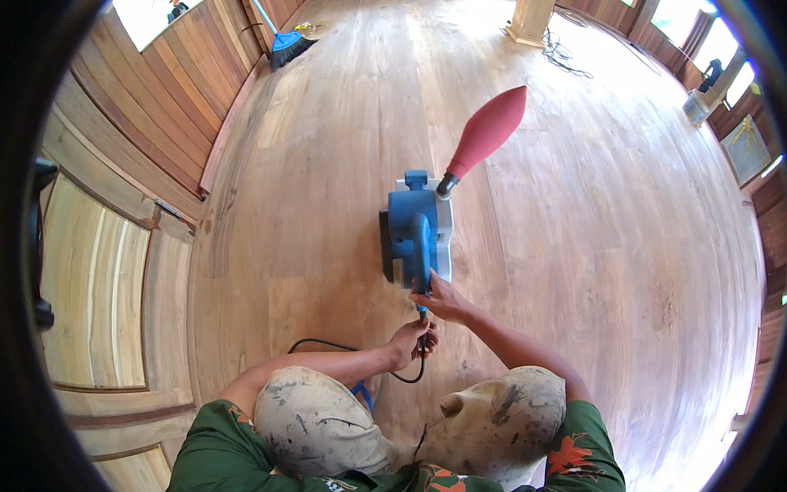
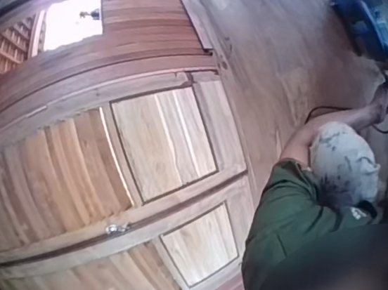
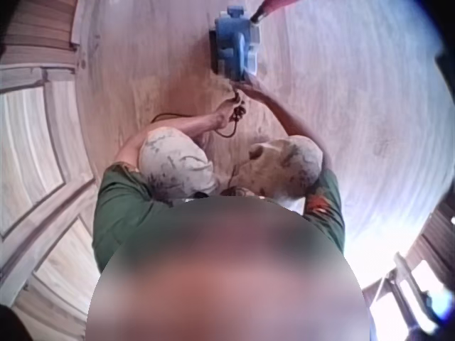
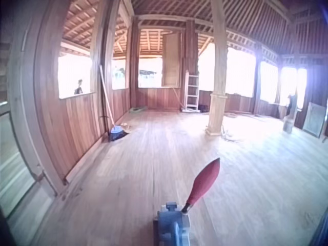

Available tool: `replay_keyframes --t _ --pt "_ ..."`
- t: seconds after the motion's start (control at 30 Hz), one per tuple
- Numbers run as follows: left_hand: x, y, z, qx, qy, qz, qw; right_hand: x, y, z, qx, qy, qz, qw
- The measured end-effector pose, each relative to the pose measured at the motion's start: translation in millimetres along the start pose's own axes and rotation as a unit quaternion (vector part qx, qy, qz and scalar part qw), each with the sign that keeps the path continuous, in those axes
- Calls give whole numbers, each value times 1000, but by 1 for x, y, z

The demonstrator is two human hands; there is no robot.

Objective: The person uses an electric sander to smooth a wooden floor. They move the sander across the surface in overlapping passes, occasionally pausing to check the finish.

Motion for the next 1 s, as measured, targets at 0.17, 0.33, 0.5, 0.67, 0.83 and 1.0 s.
replay_keyframes --t 0.17,0.33,0.5,0.67,0.83,1.0 --pt "-32 -12 -31 47 35 -39 997 14 -26 7 -33 -95 -31 994" --pt "-55 -50 -98 68 -57 -66 994 -19 -16 -31 79 -59 -105 990" --pt "-81 -93 -181 103 -114 -120 981 -77 -4 -75 125 48 -166 977" --pt "-105 -136 -283 126 -158 -149 968 -114 -12 -45 13 461 -204 864" --pt "-162 -155 -385 133 -140 -153 969 -109 -109 -19 227 456 65 858" --pt "-213 -178 -414 217 -290 -260 895 -81 -352 126 -42 165 -214 962"
Point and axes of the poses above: each hand's wrist, its own y-axis away from the middle knuckle, its own x-axis out of the palm, z = x × y, the point moved 9 cm from there along -y, towards the middle knuckle, and after that the axes turned 1 degree about x, right-handed, at the moved point
